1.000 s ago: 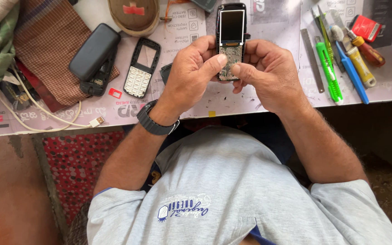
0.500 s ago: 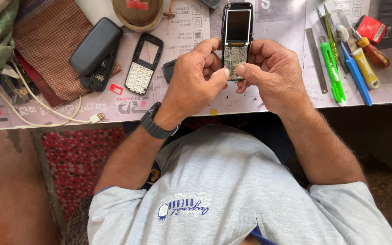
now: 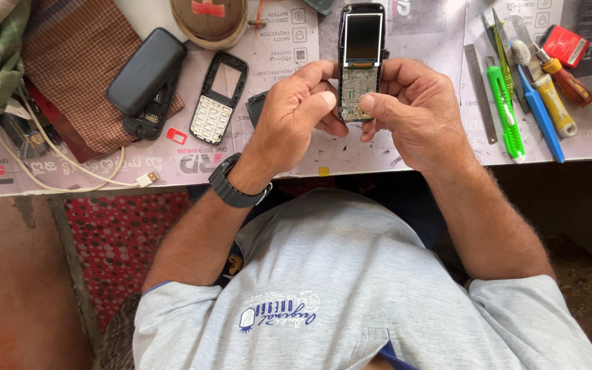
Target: The person disassembles a black mobile phone, removing the battery and back cover to expose the internal circuit board. They manipulate the internal components, including the motherboard and ribbon cables, and then reassemble the device by placing the battery back inside and closing the back cover.
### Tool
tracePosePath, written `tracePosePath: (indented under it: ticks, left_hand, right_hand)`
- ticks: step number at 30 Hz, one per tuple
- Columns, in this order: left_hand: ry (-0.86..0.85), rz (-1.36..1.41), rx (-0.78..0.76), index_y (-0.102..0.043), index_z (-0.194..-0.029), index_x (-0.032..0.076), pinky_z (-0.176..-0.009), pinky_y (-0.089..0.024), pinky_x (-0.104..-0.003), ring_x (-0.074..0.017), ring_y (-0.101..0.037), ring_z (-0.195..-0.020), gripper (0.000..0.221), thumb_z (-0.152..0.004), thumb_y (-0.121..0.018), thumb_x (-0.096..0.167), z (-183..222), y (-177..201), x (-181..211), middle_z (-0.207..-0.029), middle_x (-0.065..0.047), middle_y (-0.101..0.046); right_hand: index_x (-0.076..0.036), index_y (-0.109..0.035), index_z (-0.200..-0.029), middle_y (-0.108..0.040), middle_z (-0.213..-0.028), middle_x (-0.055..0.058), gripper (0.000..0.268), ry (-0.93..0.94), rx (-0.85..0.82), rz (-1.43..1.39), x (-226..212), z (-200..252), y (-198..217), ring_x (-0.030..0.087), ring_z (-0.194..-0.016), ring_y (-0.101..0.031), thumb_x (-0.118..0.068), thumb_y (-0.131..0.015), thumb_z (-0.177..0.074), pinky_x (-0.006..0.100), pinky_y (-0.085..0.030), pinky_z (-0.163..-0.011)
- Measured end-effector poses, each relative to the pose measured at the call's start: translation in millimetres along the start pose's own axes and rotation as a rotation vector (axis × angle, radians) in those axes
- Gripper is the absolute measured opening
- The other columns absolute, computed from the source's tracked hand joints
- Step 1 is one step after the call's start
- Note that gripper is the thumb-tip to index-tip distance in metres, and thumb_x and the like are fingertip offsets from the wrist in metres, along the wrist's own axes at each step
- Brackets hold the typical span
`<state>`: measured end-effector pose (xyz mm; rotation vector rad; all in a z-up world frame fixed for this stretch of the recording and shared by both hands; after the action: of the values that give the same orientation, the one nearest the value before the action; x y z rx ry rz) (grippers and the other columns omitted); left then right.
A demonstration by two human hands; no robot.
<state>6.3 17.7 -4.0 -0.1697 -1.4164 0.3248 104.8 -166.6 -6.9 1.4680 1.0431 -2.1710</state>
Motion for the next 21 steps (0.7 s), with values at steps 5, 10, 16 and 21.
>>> tracePosePath:
  ticks: [5, 10, 16, 21]
  left_hand:
    - [-0.017, -0.067, 0.023, -0.057, -0.132, -0.008, -0.074, -0.065, -0.026, -0.0116, -0.073, -0.08, 0.039, -0.095, -0.052, 0.002, -2.2, -3.3, -0.5, -0.096, -0.009, -0.074]
    - [-0.044, -0.149, 0.044, -0.057, -0.13, -0.009, -0.071, -0.066, -0.025, -0.0108, -0.073, -0.076, 0.038, -0.093, -0.054, -0.002, -3.8, -6.2, -0.5, -0.09, -0.009, -0.074]
    - [-0.038, -0.108, 0.036, -0.058, -0.128, -0.008, -0.068, -0.063, -0.024, -0.0108, -0.071, -0.074, 0.035, -0.093, -0.056, -0.003, -3.7, -6.5, -2.3, -0.088, -0.008, -0.073]
    - [-0.06, -0.118, 0.012, -0.057, -0.131, -0.004, -0.075, -0.06, -0.022, -0.0068, -0.068, -0.085, 0.038, -0.094, -0.056, 0.003, -3.9, -6.6, 6.4, -0.1, -0.005, -0.074]
  right_hand:
    - [0.013, -0.06, -0.125, -0.071, -0.1, 0.016, 0.031, 0.009, -0.003, 0.016, -0.1, 0.1, -0.2, 0.015, -0.077, -0.07, 0.001, -0.071, -0.099, 0.03, -0.064, -0.067]
    - [0.013, -0.059, -0.125, -0.071, -0.101, 0.016, 0.033, 0.03, -0.01, 0.029, -1.8, 0.5, -2.6, 0.015, -0.078, -0.071, 0.0, -0.072, -0.098, 0.03, -0.064, -0.067]
    - [0.012, -0.06, -0.126, -0.072, -0.103, 0.018, 0.033, 0.071, -0.012, 0.074, -2.4, 3.0, -2.7, 0.016, -0.082, -0.072, -0.001, -0.073, -0.098, 0.03, -0.064, -0.067]
    - [0.01, -0.061, -0.123, -0.073, -0.102, 0.015, 0.031, 0.064, -0.019, 0.037, -2.0, 2.6, -0.9, 0.016, -0.079, -0.071, -0.002, -0.073, -0.097, 0.029, -0.062, -0.066]
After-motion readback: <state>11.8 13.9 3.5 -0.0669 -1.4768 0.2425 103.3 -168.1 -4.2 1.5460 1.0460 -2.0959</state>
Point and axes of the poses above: each hand's wrist, its own z-axis away from the middle knuckle, its own y-axis out of the back of the hand, x = y × z, the point moved 1 cm from there along -z, towards the middle knuckle
